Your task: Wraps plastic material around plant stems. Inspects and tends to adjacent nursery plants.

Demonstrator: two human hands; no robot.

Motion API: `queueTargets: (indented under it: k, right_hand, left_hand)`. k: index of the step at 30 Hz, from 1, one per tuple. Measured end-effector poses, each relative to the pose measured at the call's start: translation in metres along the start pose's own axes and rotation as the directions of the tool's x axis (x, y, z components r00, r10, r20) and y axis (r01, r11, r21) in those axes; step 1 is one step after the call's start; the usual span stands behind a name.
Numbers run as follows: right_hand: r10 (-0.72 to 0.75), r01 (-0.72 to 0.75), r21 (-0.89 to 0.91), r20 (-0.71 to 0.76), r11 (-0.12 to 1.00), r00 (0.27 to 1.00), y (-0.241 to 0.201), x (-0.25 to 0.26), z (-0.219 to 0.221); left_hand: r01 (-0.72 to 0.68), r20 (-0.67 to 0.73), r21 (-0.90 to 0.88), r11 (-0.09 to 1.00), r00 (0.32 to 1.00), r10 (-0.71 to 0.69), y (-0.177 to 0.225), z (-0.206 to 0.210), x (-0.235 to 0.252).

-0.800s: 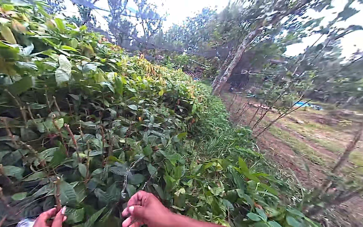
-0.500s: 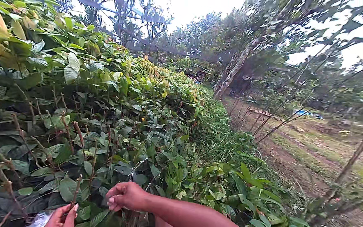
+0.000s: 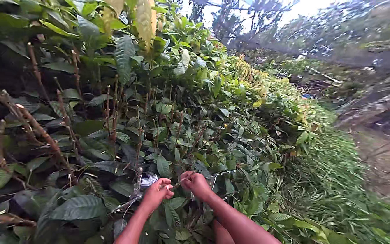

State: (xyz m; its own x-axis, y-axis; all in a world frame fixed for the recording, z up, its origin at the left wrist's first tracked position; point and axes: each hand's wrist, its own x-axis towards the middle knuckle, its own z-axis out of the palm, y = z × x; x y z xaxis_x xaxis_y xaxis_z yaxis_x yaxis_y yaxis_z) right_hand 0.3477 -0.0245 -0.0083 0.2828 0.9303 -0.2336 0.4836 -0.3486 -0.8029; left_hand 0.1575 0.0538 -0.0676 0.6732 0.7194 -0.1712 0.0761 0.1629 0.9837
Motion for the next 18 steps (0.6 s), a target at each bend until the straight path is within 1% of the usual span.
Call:
queueTargets:
  k: [2,4,7,9,11,12,13,15,16,17,18]
  right_hand:
    - [-0.121,0.123,-0.059,0.043,0.991,0.992,0.001,0.003,0.003]
    - [-0.252,0.260,-0.075,0.100,0.963,0.963,0.007,0.005,0.006]
    - [-0.283,0.305,-0.095,0.196,0.948,0.939,0.007,0.002,0.009]
    - [-0.288,0.318,-0.123,0.215,0.940,0.933,0.007,-0.001,0.008]
    - [-0.243,0.277,-0.132,0.227,0.952,0.943,0.005,-0.003,0.007]
    - [-0.198,0.229,-0.122,0.225,0.966,0.954,0.004,-0.002,0.007]
    - [-0.124,0.152,-0.117,0.219,0.981,0.968,0.003,-0.001,0.008]
    - [0.062,-0.037,-0.125,0.199,0.991,0.978,0.000,-0.001,0.009]
    - [0.130,-0.109,-0.116,0.188,0.987,0.974,-0.001,-0.004,0.010]
    - [0.169,-0.150,-0.114,0.182,0.982,0.969,-0.004,-0.011,0.011]
    - [0.163,-0.138,-0.141,0.178,0.980,0.970,-0.009,-0.023,0.012]
  left_hand:
    - [0.039,0.030,-0.099,0.994,0.999,-0.036,-0.003,0.002,0.001]
    - [0.063,0.036,-0.157,0.986,0.998,-0.058,-0.005,0.002,0.001]
    - [0.059,0.045,-0.192,0.980,0.998,-0.052,-0.006,0.001,0.001]
    - [0.025,0.056,-0.140,0.990,0.998,-0.017,-0.009,0.000,0.002]
    - [-0.039,0.037,0.002,0.999,0.999,0.039,-0.008,0.002,0.001]
    - [-0.077,0.026,0.089,0.993,0.997,0.075,-0.007,0.004,0.000]
    - [-0.122,0.021,0.177,0.977,0.993,0.120,-0.008,0.005,-0.001]
    - [-0.210,0.038,0.369,0.905,0.977,0.211,-0.008,0.009,-0.001]
    - [-0.240,0.047,0.458,0.856,0.968,0.246,-0.008,0.012,-0.001]
    - [-0.248,0.052,0.524,0.815,0.964,0.259,-0.007,0.015,-0.001]
    - [-0.240,0.051,0.561,0.792,0.965,0.256,-0.005,0.017,-0.002]
